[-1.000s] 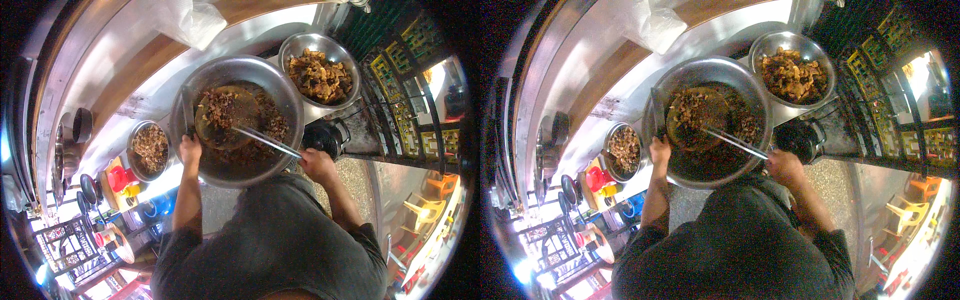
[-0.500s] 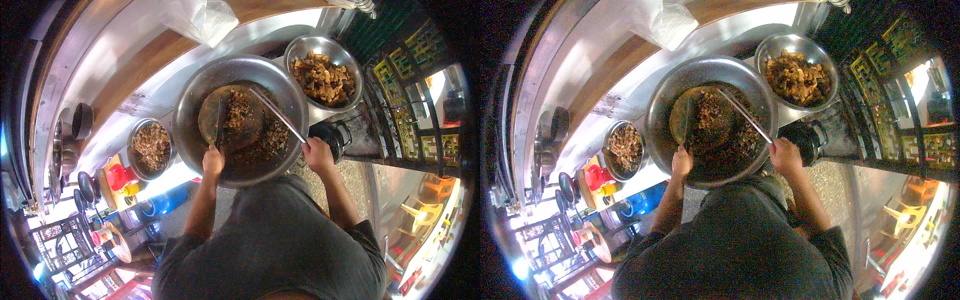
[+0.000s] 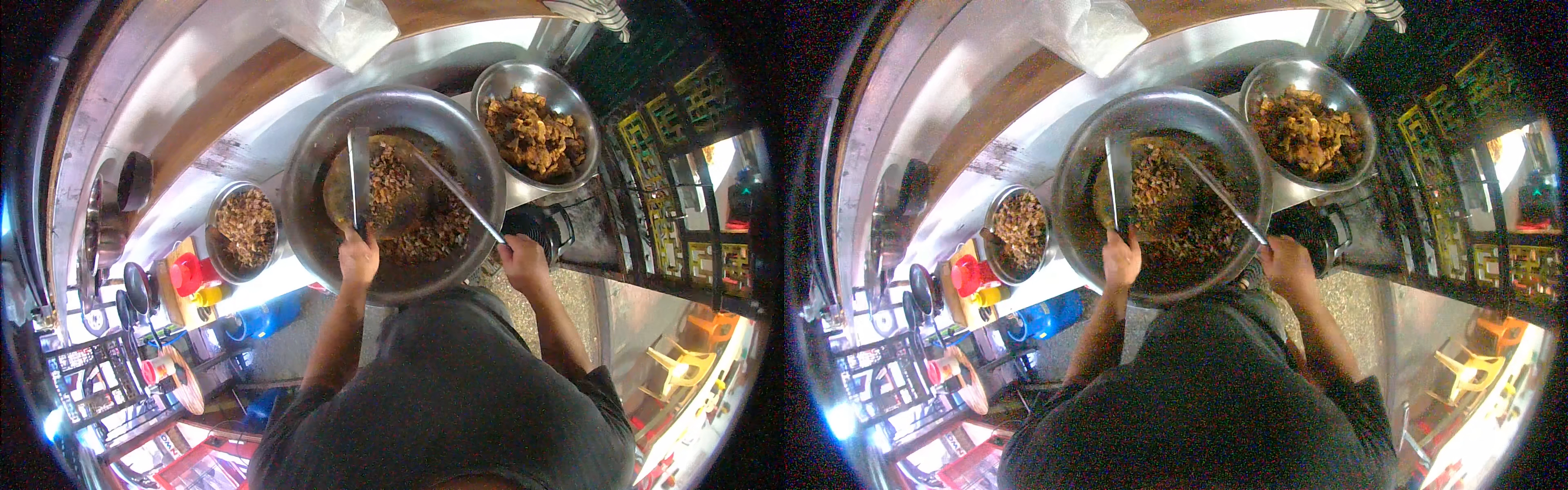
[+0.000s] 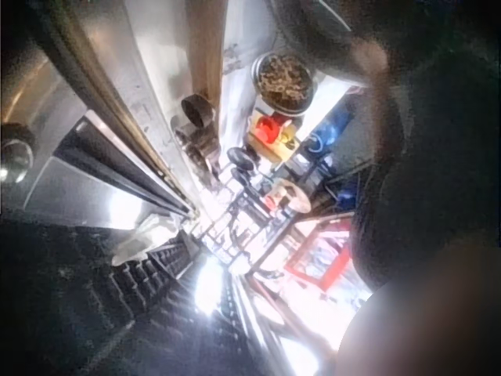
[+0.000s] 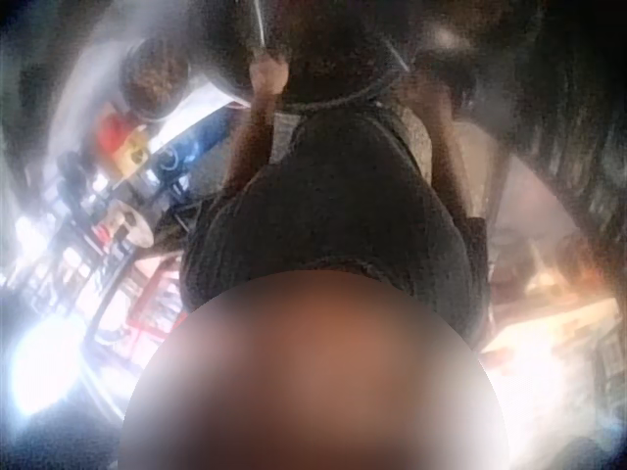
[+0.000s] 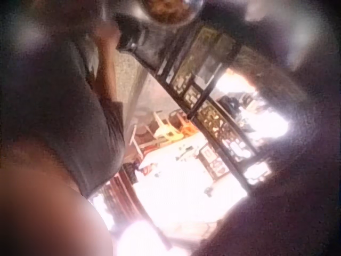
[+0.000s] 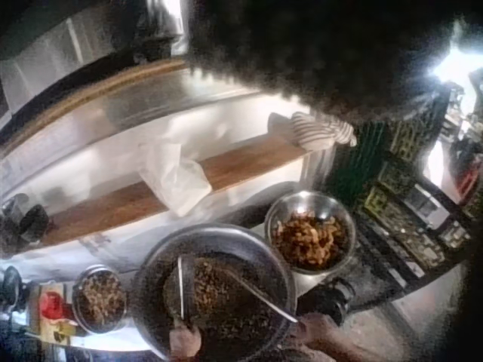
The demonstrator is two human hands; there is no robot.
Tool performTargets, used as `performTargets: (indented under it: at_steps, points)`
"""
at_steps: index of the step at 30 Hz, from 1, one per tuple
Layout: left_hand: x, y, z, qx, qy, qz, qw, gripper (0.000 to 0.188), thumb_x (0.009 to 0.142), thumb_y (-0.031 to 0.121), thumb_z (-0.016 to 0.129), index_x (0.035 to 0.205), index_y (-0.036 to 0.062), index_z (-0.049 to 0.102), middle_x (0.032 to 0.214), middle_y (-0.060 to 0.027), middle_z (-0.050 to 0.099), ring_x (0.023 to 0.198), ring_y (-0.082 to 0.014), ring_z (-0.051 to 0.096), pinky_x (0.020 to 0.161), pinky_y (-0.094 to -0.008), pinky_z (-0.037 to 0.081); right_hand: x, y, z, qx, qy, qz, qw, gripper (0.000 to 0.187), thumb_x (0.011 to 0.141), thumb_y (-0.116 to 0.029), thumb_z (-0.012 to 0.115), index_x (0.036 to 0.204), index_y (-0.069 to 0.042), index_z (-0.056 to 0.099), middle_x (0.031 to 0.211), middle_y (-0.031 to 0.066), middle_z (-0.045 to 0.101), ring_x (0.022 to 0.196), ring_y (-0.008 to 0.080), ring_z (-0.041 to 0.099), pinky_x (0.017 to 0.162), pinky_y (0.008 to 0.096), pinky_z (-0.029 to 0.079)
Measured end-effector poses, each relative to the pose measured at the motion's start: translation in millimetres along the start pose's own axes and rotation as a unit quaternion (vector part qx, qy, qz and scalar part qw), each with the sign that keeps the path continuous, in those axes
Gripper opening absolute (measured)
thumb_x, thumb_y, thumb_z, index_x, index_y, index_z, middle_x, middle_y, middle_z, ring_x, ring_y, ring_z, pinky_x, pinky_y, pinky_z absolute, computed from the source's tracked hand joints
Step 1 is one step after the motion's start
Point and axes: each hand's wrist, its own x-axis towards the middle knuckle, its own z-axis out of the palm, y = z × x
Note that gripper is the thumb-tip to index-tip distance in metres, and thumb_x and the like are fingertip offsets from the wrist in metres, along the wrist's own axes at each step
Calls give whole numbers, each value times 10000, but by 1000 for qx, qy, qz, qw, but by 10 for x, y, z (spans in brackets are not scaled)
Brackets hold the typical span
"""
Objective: The person uses tongs and a cleaver to repeatedly chop cooked meat on a cutting board inside a large metal bowl. The chopped pieces accumulate in the bowl as the person continues the chopping motion throughout the clip.
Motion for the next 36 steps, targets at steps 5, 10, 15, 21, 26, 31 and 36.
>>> performTargets:
  at_steps: [5, 10, 15, 21, 26, 31, 36]
  points:
    - [25, -392, 273, 109, -145, 31, 983, 427, 952, 337, 569, 1089, -62, 500, 846, -318, 661, 824, -457, 674, 707, -540, 548, 79, 71, -133, -3, 47, -9, 999, 202, 894, -195, 610, 933, -1, 652, 856, 218, 629, 834, 434, 608, 729, 513, 484]
    - [58, -152, 56, 111, -78, -28, 990, 472, 974, 399, 514, 1077, -62, 521, 886, -302, 675, 862, -481, 664, 761, -529, 548, 37, 129, -331, -31, 45, 11, 998, 197, 907, -202, 578, 877, -12, 621, 861, 213, 628, 833, 427, 617, 726, 523, 500]
    - [270, -235, -231, 81, -94, -44, 991, 426, 964, 365, 539, 1057, -50, 523, 898, -315, 670, 874, -491, 660, 761, -553, 536, -232, -62, -667, -136, -40, 93, 985, 261, 916, -240, 554, 840, 0, 623, 886, 213, 634, 863, 423, 617, 769, 524, 494]
    - [333, -1176, 294, 18, -54, -68, 996, 438, 947, 376, 582, 1085, -35, 518, 927, -346, 652, 902, -526, 637, 781, -565, 523, -16, -596, -594, -194, -219, 126, 948, 230, 862, -190, 560, 867, -8, 702, 933, 230, 672, 891, 420, 662, 786, 500, 540]
    - [844, -1002, -244, 71, -44, 35, 996, 434, 941, 375, 585, 1056, -40, 530, 926, -345, 655, 932, -520, 632, 825, -562, 509, 55, -668, -439, -223, -185, 96, 952, 257, 831, -166, 529, 825, -16, 736, 911, 232, 711, 874, 395, 706, 765, 476, 575]
    - [586, -913, 98, 18, -73, -56, 996, 409, 963, 377, 531, 1012, -29, 528, 900, -327, 663, 895, -509, 645, 803, -557, 518, -114, -810, -551, -198, -105, 91, 970, 270, 872, -167, 488, 871, 9, 693, 907, 239, 702, 861, 414, 697, 788, 503, 559]
    - [120, -623, 71, 102, -83, 167, 977, 401, 958, 363, 540, 1036, -30, 523, 817, -295, 668, 782, -490, 661, 701, -560, 544, -71, -790, -298, -164, -117, 102, 974, 274, 904, -196, 468, 910, 9, 650, 908, 237, 685, 844, 428, 685, 778, 527, 546]
